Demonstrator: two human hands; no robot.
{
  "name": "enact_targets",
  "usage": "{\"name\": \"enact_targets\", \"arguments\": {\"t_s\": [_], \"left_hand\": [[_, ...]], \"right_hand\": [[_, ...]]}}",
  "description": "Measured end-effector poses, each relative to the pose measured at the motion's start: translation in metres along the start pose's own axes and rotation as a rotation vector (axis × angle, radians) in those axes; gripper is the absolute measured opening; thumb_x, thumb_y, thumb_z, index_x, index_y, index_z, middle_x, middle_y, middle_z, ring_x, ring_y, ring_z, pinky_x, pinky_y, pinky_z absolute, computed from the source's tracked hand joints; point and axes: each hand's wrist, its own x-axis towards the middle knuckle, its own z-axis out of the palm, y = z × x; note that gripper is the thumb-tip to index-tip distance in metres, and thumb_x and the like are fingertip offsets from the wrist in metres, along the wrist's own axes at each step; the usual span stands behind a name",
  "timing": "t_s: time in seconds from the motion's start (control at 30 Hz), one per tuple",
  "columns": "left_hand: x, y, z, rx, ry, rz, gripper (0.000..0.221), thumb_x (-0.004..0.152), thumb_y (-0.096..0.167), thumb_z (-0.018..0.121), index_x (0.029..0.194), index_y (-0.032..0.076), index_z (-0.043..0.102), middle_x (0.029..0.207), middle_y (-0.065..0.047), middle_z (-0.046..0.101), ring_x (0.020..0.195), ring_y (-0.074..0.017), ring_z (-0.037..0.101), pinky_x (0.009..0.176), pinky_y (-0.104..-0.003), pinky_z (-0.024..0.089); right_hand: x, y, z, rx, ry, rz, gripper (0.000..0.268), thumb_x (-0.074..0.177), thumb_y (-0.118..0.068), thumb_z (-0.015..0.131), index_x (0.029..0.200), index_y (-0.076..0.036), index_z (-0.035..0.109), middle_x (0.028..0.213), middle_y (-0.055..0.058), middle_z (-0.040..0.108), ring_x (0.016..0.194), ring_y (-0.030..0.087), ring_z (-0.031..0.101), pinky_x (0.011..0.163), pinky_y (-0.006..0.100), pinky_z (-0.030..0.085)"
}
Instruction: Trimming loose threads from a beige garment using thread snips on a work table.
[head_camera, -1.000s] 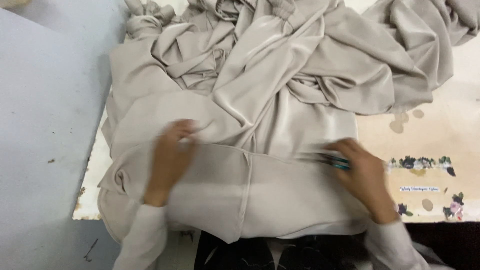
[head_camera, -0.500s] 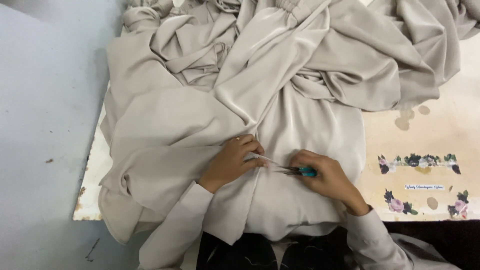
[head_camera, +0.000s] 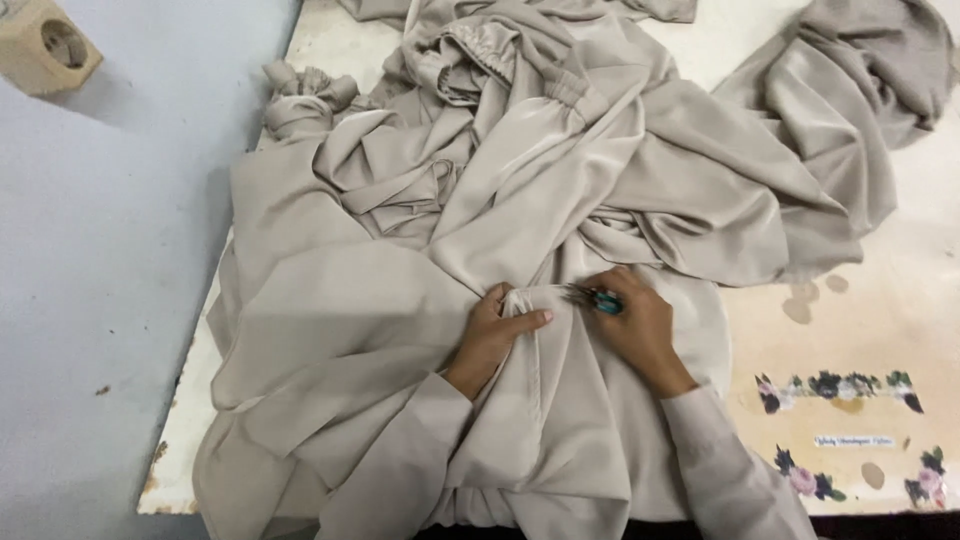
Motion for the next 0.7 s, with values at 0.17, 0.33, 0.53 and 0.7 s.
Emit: {"name": "enact_targets", "arguments": {"t_s": [0.17, 0.33, 0.53, 0.7], "left_hand": [[-0.004, -0.001, -0.003, 0.040, 0.030, 0.011, 0.035, 0.060, 0.004, 0.074, 0.078, 0.004, 0.044, 0.066, -0.001, 0.046, 0.063, -0.0139, 0.051, 0.056, -0.023, 0.041], [0.012, -0.031, -0.013, -0.108, 0.007, 0.056, 0.030, 0.059, -0.003, 0.074, 0.072, 0.004, 0.048, 0.064, -0.003, 0.053, 0.064, -0.0115, 0.052, 0.058, -0.022, 0.043], [0.014, -0.035, -0.011, -0.108, -0.032, 0.078, 0.028, 0.061, -0.004, 0.072, 0.070, 0.005, 0.047, 0.063, -0.002, 0.054, 0.064, -0.0107, 0.052, 0.058, -0.022, 0.042], [0.011, -0.030, -0.006, -0.041, -0.007, 0.107, 0.024, 0.063, -0.003, 0.069, 0.066, 0.003, 0.046, 0.057, -0.004, 0.051, 0.060, -0.0104, 0.051, 0.054, -0.019, 0.039]], "right_hand": [[-0.008, -0.025, -0.017, 0.204, 0.067, -0.035, 0.038, 0.063, -0.028, 0.069, 0.099, -0.023, 0.058, 0.076, 0.007, 0.059, 0.064, 0.029, 0.055, 0.061, 0.037, 0.043], [-0.007, -0.013, -0.008, 0.176, 0.109, -0.335, 0.022, 0.068, -0.025, 0.067, 0.088, -0.018, 0.063, 0.068, -0.004, 0.061, 0.050, 0.017, 0.052, 0.055, 0.027, 0.039], [-0.007, -0.010, -0.001, 0.061, 0.165, -0.478, 0.015, 0.074, -0.021, 0.064, 0.087, -0.014, 0.064, 0.070, -0.004, 0.062, 0.053, 0.015, 0.053, 0.055, 0.025, 0.036], [-0.008, -0.011, 0.000, -0.043, 0.250, -0.546, 0.012, 0.074, -0.017, 0.066, 0.084, -0.012, 0.064, 0.069, -0.002, 0.062, 0.050, 0.017, 0.050, 0.055, 0.026, 0.034]]}}
